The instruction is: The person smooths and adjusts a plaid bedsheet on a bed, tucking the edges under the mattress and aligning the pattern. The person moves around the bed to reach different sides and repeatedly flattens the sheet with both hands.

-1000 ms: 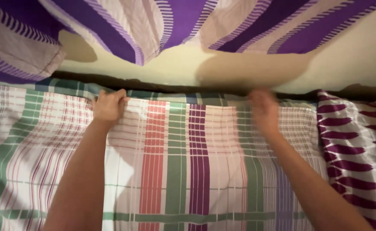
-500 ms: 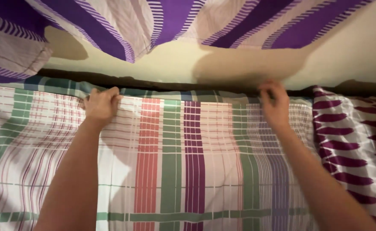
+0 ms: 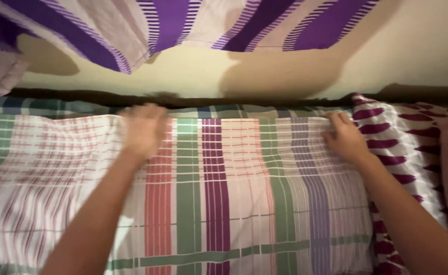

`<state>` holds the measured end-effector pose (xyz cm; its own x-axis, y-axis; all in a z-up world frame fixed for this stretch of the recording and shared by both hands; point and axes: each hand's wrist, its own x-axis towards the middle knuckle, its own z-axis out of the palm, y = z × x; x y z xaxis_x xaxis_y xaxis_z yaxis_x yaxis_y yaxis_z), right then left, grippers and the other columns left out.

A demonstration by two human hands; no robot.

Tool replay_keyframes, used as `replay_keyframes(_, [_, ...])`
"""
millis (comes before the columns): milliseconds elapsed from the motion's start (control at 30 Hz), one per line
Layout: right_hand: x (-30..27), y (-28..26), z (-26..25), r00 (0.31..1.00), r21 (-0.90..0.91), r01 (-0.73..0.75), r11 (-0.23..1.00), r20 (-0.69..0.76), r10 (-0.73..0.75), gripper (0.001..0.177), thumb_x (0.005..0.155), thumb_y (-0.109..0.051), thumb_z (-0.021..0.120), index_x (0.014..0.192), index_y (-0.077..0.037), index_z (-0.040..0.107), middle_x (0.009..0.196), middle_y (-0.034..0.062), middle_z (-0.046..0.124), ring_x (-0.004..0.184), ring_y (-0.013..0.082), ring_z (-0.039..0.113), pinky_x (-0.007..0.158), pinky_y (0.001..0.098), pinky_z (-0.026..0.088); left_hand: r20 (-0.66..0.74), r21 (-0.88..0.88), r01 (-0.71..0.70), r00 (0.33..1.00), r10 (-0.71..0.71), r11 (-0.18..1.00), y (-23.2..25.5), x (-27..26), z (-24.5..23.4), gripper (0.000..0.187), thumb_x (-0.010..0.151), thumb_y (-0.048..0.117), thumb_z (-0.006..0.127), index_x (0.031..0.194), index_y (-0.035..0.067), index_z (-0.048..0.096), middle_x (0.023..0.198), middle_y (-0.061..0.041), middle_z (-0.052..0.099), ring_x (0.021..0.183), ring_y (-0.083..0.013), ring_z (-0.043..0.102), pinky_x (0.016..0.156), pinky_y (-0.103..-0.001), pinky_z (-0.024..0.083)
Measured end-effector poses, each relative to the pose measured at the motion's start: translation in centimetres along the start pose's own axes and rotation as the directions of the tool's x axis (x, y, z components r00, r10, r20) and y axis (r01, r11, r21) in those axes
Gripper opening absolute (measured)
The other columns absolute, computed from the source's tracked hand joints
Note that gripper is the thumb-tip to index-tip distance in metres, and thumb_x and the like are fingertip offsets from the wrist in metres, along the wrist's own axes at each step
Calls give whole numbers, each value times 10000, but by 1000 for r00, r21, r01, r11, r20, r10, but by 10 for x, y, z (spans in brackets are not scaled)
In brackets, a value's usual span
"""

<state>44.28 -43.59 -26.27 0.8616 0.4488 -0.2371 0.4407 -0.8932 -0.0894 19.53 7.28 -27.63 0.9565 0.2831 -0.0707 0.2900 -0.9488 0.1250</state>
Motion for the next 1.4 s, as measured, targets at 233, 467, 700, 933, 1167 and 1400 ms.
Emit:
replay_keyframes(233, [19, 44, 22, 974, 34, 176, 984, -152, -169, 314, 948, -143, 578, 1213, -38, 709, 1212, 251, 699, 1056, 456, 670, 982, 519, 505, 82, -221, -162, 980, 184, 962, 32, 30, 21, 309, 1031, 305, 469, 1297, 215, 598, 1188, -77, 657, 1097, -366, 514, 879, -566, 356])
replay_keyframes(467, [30, 71, 59, 951, -8, 140, 990, -276, -137, 108, 1039, -140, 645, 1053, -52, 705, 1006, 183, 695, 941, 392, 655, 879, 489, 513, 63, -430, -128, 983, 171, 894, 35, 30, 19, 218, 1061, 204, 390, 977, 157, 585, 980, -53, 637, 948, -283, 438, 844, -471, 317])
replay_keyframes(700, [44, 51, 44, 987, 114, -124, 986, -90, 134, 118, 1085, -157, 605, 1158, -78, 654, 1019, 285, 642, 884, 483, 630, 815, 573, 516, 43, -436, -128, 986, 163, 891, 30, 33, 27, 196, 1050, 300, 428, 933, 181, 530, 982, -57, 625, 950, -303, 425, 795, -461, 287])
replay_keyframes(933, [0, -60, 2, 900, 3, -352, 936, -273, 339, 391, 1036, -300, 474, 1356, -103, 580, 1361, 256, 518, 1112, 534, 540, 841, 697, 400, 261, -414, 86, 965, 28, 906, 42, 27, -22, 186, 1056, 184, 375, 1005, 177, 554, 1145, -84, 647, 1104, -331, 478, 975, -521, 310])
replay_keyframes(1167, [-121, -289, -70, 905, 258, 188, 948, 329, -269, 244, 992, -330, 513, 1185, -186, 557, 1260, 27, 568, 1157, 212, 528, 1012, 427, 477, 42, -264, -114, 991, 130, 958, 24, -26, -28, 382, 1084, 330, 399, 1368, 137, 567, 1276, -69, 564, 1190, -270, 543, 1083, -548, 328])
replay_keyframes(1400, [-146, -289, -9, 371, -327, 866, 379, -88, -924, 689, 1000, -646, 307, 1612, -353, 184, 1719, 48, 132, 1564, 237, 135, 1311, 491, 62, -244, -188, -81, 969, 33, 979, -17, -90, -45, 207, 1069, 300, 451, 1145, 139, 557, 1194, -83, 489, 1044, -305, 527, 879, -504, 345])
